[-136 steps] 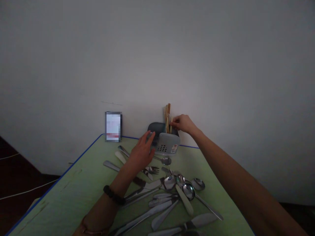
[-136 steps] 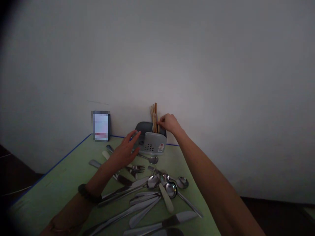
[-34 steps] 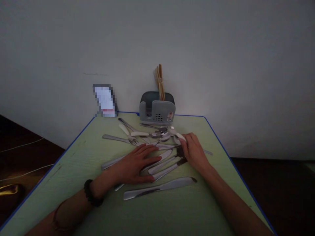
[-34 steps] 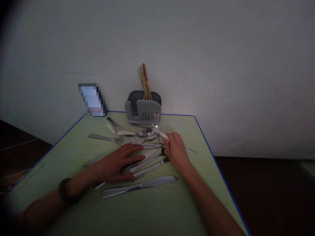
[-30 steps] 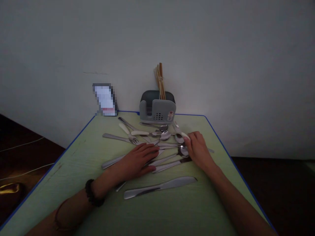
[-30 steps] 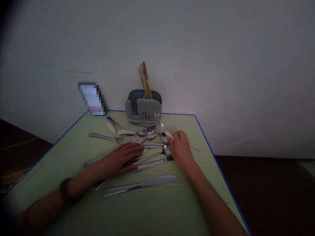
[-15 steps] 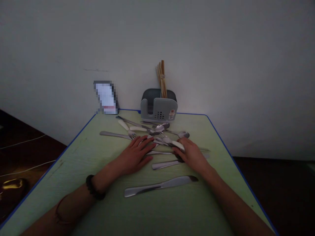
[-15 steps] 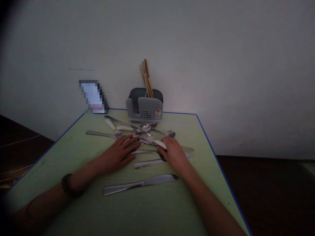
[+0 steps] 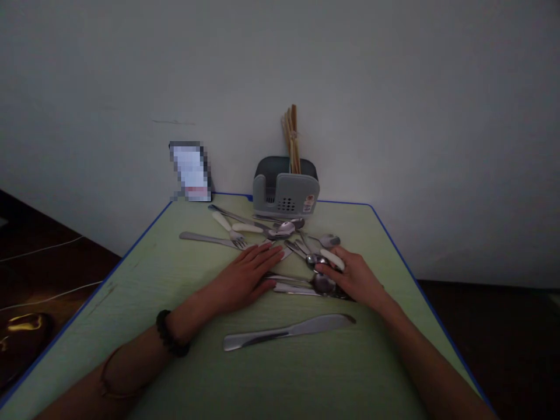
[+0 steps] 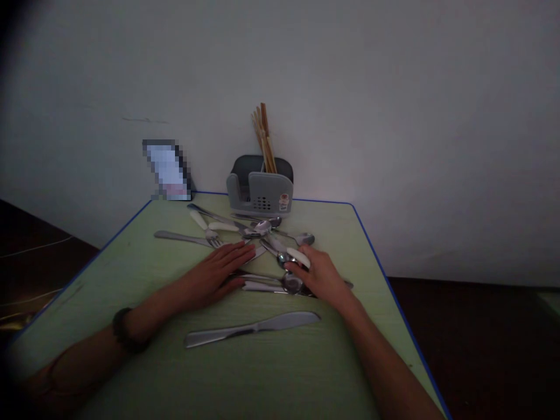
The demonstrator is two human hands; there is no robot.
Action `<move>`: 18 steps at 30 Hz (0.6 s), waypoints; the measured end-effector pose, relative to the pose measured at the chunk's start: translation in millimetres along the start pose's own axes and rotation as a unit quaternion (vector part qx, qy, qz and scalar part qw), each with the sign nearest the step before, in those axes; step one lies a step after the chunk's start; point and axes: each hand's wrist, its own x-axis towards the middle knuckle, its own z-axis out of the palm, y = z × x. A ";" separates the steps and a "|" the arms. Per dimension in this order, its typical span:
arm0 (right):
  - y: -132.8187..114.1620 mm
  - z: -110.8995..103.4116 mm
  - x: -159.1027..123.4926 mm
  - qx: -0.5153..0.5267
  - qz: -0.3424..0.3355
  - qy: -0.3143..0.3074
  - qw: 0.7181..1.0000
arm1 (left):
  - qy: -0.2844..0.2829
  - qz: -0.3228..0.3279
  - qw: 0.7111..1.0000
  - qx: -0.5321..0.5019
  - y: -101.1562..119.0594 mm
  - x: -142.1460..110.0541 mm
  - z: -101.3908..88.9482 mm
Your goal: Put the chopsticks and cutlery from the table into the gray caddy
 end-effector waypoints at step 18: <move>11.7 10.2 3.3 -0.016 -0.094 0.073 0.993 | 0.045 0.030 0.998 -0.016 -1.2 2.2 1.3</move>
